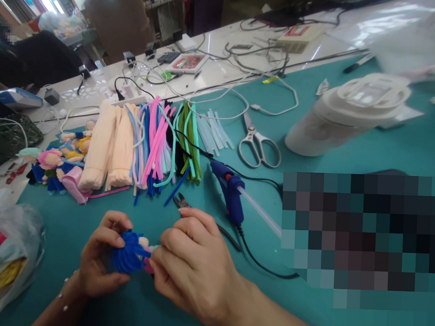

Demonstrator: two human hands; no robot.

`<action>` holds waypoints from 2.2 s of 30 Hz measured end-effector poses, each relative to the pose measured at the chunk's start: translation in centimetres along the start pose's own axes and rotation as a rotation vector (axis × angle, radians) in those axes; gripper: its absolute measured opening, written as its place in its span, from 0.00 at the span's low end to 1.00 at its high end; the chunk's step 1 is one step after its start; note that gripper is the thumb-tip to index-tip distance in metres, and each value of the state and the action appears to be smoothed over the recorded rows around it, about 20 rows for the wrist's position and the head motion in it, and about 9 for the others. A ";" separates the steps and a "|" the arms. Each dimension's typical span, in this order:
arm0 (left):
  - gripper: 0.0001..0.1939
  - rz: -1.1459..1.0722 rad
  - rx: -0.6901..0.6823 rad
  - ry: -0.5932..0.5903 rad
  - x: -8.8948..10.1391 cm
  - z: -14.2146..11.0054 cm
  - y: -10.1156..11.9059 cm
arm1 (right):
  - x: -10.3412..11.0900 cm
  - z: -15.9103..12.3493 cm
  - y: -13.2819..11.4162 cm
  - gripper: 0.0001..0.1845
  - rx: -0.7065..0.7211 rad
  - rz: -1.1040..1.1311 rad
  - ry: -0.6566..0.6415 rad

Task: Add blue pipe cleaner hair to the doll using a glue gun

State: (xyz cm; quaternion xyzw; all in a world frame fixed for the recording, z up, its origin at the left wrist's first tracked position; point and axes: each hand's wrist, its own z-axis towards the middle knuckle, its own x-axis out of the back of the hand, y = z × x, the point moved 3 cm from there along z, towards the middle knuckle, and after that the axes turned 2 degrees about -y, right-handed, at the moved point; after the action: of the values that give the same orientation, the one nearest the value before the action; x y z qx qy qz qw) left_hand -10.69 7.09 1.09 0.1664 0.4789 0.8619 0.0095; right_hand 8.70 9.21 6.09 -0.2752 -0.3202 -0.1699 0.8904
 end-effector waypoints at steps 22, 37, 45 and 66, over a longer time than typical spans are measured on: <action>0.20 0.126 -0.092 0.012 0.2 0.0 0.7 | -0.7 -0.1 0.0 0.12 0.001 0.059 -0.007; 0.19 -0.023 -0.007 0.009 -0.3 0.4 0.0 | -0.9 -0.2 0.0 0.14 -0.009 0.096 -0.048; 0.17 -0.052 0.016 0.011 -0.2 0.4 -0.2 | -1.2 -0.4 0.1 0.15 -0.023 0.133 -0.077; 0.16 -0.300 0.157 0.018 -0.5 0.3 -1.2 | -1.0 -0.2 0.3 0.17 -0.010 0.284 -0.169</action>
State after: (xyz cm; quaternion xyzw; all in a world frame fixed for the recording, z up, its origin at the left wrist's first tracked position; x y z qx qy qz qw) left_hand -10.28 7.93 0.09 0.0856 0.5644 0.8121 0.1208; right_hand 8.21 9.42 5.16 -0.3354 -0.3509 -0.0201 0.8740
